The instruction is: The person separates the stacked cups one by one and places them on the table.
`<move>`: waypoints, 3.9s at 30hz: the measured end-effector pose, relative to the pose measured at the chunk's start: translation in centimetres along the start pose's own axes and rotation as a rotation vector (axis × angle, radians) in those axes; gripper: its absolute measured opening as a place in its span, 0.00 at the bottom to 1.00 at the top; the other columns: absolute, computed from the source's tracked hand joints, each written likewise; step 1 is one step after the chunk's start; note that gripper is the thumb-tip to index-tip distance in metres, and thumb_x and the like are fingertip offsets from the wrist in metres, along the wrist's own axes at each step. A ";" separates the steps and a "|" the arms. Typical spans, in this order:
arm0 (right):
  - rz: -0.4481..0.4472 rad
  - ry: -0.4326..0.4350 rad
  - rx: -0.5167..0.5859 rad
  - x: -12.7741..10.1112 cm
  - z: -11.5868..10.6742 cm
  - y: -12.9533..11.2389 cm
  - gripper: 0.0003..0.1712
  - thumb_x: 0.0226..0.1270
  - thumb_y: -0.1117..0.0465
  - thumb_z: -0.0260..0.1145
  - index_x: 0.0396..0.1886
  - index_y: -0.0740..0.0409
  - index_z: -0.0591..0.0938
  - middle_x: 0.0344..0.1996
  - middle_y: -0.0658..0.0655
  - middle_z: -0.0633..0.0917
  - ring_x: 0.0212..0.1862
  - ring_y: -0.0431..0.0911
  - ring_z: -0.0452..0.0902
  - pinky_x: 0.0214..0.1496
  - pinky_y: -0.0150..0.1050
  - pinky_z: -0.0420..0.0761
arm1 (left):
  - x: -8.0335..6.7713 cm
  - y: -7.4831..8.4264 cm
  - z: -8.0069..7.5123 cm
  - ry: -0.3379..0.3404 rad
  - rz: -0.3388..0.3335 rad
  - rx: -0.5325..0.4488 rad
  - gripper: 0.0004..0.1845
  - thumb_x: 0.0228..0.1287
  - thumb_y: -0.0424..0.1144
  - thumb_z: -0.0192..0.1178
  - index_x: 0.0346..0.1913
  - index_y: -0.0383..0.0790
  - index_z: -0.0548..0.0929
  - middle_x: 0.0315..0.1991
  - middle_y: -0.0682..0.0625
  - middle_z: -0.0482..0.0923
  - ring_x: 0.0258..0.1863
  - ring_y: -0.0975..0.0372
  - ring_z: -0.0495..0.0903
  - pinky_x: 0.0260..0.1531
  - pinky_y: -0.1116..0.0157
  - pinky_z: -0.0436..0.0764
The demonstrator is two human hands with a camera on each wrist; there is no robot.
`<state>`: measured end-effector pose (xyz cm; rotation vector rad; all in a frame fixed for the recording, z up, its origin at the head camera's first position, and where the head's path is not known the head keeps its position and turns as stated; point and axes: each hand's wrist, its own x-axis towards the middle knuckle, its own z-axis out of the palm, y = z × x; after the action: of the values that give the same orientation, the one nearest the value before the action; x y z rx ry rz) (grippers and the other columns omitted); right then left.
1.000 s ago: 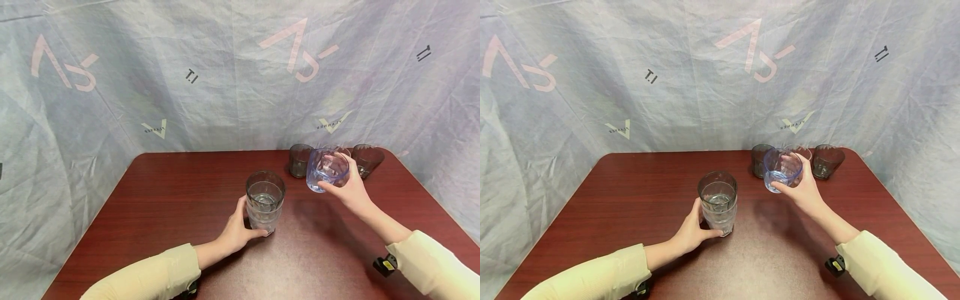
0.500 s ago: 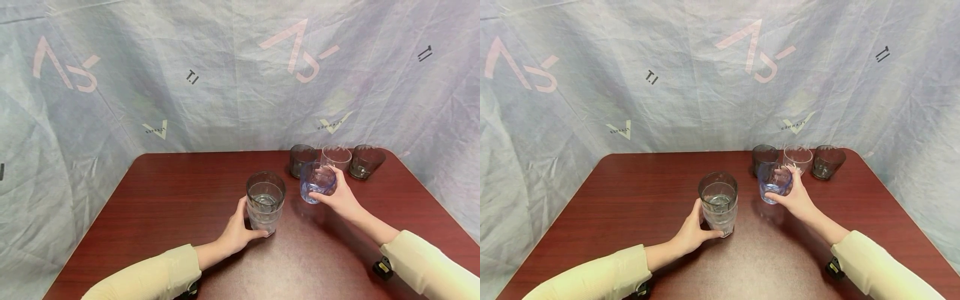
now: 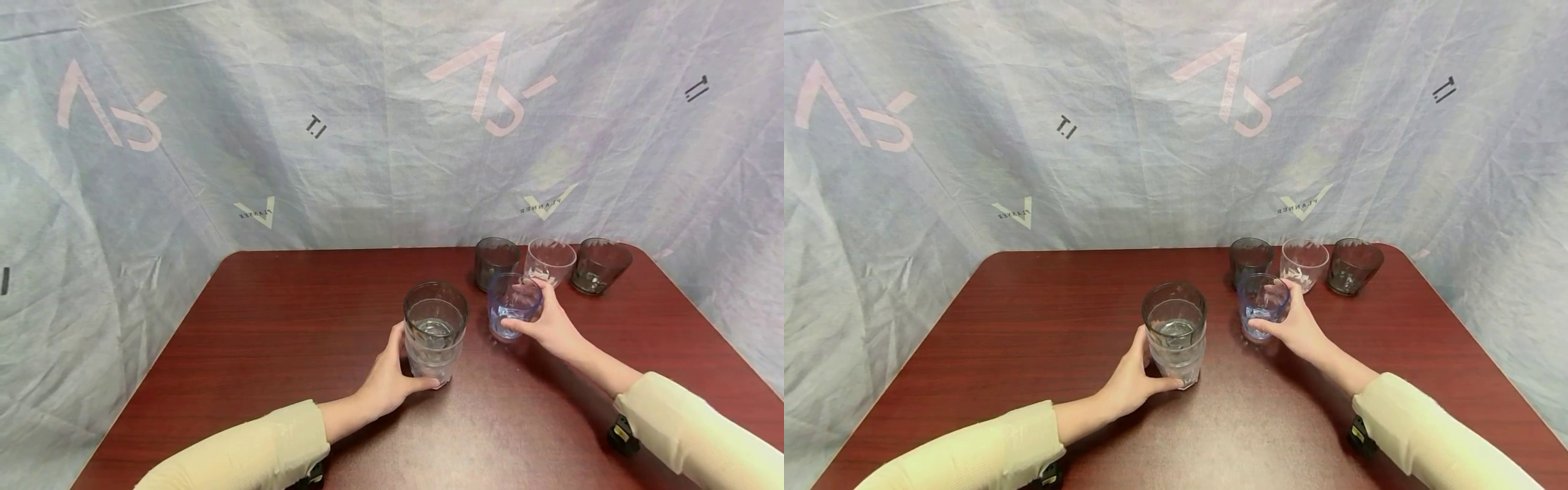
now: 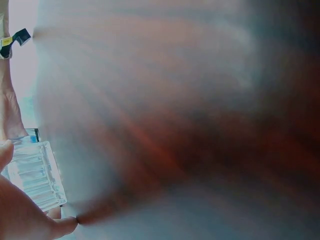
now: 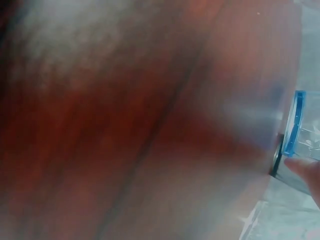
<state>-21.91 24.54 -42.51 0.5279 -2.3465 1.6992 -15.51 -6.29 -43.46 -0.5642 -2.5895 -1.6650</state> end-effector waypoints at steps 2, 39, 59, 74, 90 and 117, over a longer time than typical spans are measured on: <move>0.008 -0.004 -0.009 0.0 0.1 0.2 0.47 0.51 0.79 0.72 0.63 0.73 0.51 0.58 0.75 0.70 0.54 0.34 0.71 0.47 0.22 0.72 | 0.0 0.0 0.0 -0.001 0.003 -0.003 0.53 0.40 0.37 0.81 0.69 0.52 0.58 0.57 0.51 0.75 0.59 0.57 0.72 0.59 0.50 0.67; -0.262 0.002 -0.092 1.9 -2.1 -4.3 0.58 0.41 0.83 0.74 0.73 0.66 0.54 0.68 0.50 0.65 0.71 0.42 0.54 0.68 0.27 0.54 | 0.1 -0.1 0.0 -0.001 0.001 0.002 0.54 0.41 0.37 0.80 0.70 0.52 0.58 0.58 0.50 0.74 0.60 0.56 0.71 0.59 0.50 0.66; -0.398 -0.333 0.165 2.7 3.8 -9.3 0.65 0.50 0.38 0.73 0.75 0.66 0.48 0.72 0.66 0.57 0.73 0.52 0.52 0.70 0.38 0.57 | 0.1 -0.2 0.0 0.004 0.025 -0.004 0.53 0.40 0.37 0.81 0.69 0.51 0.58 0.55 0.51 0.75 0.57 0.57 0.73 0.58 0.51 0.68; -0.352 -0.406 0.255 1.8 7.4 -8.1 0.63 0.50 0.44 0.77 0.76 0.61 0.49 0.71 0.65 0.59 0.69 0.51 0.59 0.67 0.37 0.62 | 0.0 -0.1 -0.1 -0.010 0.029 -0.011 0.54 0.41 0.36 0.80 0.70 0.51 0.57 0.56 0.50 0.74 0.55 0.56 0.75 0.56 0.50 0.70; -0.341 -0.381 0.180 1.5 7.8 -8.1 0.58 0.45 0.72 0.79 0.73 0.62 0.55 0.64 0.65 0.70 0.63 0.54 0.69 0.63 0.38 0.67 | 0.0 -0.1 -0.1 -0.015 0.021 -0.003 0.54 0.41 0.37 0.80 0.70 0.52 0.56 0.57 0.50 0.74 0.56 0.55 0.74 0.56 0.50 0.70; -0.312 -0.326 0.134 1.1 7.9 -8.5 0.57 0.42 0.75 0.79 0.71 0.60 0.58 0.64 0.61 0.72 0.62 0.54 0.68 0.64 0.36 0.65 | 0.0 0.0 -0.1 -0.021 0.015 -0.022 0.53 0.42 0.37 0.80 0.69 0.53 0.57 0.55 0.51 0.74 0.51 0.56 0.78 0.54 0.50 0.71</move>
<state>-19.13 14.51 -37.26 1.2079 -2.2046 1.7327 -15.56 -6.36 -43.42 -0.6033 -2.5780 -1.6943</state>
